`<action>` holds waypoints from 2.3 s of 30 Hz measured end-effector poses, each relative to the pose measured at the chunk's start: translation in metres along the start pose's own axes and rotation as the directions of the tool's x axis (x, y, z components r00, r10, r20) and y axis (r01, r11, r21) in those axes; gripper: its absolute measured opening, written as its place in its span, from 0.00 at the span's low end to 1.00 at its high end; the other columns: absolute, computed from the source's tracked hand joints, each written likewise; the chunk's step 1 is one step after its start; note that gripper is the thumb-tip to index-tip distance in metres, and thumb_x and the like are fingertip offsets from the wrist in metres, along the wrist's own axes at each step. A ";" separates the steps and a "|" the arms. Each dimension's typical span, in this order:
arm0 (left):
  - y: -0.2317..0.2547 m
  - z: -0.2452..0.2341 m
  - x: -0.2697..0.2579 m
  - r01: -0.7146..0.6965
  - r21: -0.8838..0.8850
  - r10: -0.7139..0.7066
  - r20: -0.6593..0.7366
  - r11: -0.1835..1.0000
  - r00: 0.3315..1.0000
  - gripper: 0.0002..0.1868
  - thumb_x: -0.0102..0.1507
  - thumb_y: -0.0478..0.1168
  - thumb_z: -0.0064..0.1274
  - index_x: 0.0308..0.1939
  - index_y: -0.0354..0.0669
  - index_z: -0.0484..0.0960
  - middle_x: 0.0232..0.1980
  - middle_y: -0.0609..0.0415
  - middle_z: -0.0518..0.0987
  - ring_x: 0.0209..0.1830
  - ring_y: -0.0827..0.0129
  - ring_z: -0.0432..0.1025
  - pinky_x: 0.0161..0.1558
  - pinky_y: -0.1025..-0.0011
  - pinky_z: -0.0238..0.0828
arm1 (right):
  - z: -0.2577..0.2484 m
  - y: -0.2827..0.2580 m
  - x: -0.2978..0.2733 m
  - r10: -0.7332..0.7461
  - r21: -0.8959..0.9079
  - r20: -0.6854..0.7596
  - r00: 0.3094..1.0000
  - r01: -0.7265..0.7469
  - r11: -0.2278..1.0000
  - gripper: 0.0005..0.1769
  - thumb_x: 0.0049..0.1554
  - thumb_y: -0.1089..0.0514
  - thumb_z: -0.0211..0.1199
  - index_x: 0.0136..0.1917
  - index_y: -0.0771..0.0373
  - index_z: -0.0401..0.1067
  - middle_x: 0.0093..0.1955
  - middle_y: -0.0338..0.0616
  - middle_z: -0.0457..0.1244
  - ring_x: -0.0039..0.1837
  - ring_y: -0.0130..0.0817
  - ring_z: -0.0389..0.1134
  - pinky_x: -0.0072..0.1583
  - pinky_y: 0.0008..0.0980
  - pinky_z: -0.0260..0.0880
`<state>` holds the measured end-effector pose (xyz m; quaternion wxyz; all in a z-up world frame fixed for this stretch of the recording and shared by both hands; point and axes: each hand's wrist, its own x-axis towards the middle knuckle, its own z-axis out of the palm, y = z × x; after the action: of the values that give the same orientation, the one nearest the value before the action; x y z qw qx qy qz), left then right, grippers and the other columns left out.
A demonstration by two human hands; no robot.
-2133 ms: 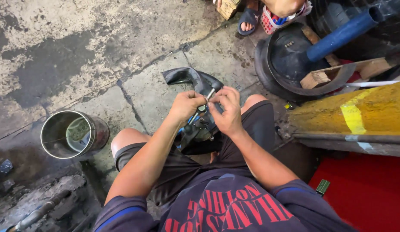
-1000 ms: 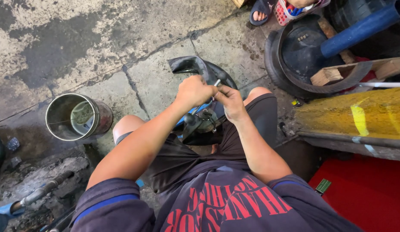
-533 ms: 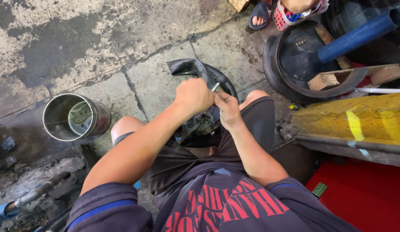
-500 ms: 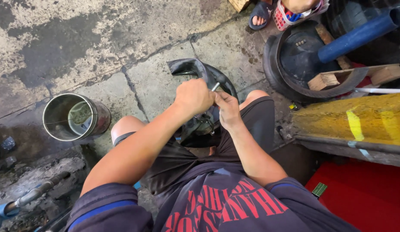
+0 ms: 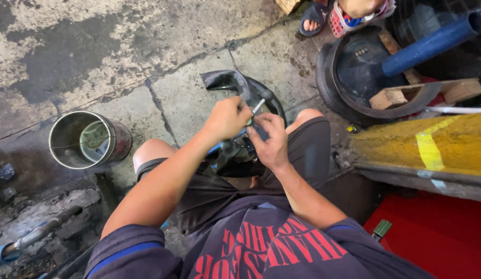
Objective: Applying a patch to a motorcycle inner tube using a manual clamping tool
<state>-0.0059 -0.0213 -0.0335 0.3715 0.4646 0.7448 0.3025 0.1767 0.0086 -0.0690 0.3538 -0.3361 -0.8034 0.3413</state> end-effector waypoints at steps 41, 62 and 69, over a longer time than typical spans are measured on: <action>0.002 0.009 -0.029 -0.215 0.149 0.223 -0.041 0.965 0.974 0.20 0.68 0.54 0.49 0.55 0.47 0.84 0.49 0.42 0.81 0.51 0.43 0.78 0.50 0.50 0.77 | -0.055 0.035 -0.038 0.172 0.122 0.135 0.976 -0.188 0.974 0.19 0.50 0.58 0.73 0.56 0.58 0.81 0.50 0.44 0.73 0.55 0.42 0.75 0.61 0.41 0.72; 0.020 0.022 -0.033 -0.363 0.397 0.458 -0.173 0.843 0.872 0.12 0.76 0.44 0.60 0.50 0.38 0.83 0.41 0.47 0.75 0.42 0.45 0.76 0.47 0.59 0.74 | -0.153 0.371 -0.313 0.948 -0.412 -0.001 0.319 -0.864 0.291 0.11 0.57 0.49 0.67 0.50 0.54 0.82 0.50 0.53 0.72 0.60 0.61 0.70 0.60 0.56 0.69; 0.045 0.008 -0.056 -0.212 0.221 0.252 -0.175 0.952 0.952 0.24 0.72 0.39 0.64 0.66 0.25 0.75 0.55 0.32 0.76 0.41 0.35 0.78 0.37 0.53 0.78 | -0.102 0.427 -0.263 0.940 -0.393 -0.036 0.340 -0.869 0.300 0.11 0.56 0.44 0.67 0.49 0.48 0.82 0.49 0.45 0.72 0.58 0.54 0.72 0.57 0.50 0.72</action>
<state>0.0384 -0.0541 0.0130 0.2075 0.5513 0.7450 0.3132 0.5231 0.0659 -0.4413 -0.0496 -0.7504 -0.5477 0.3666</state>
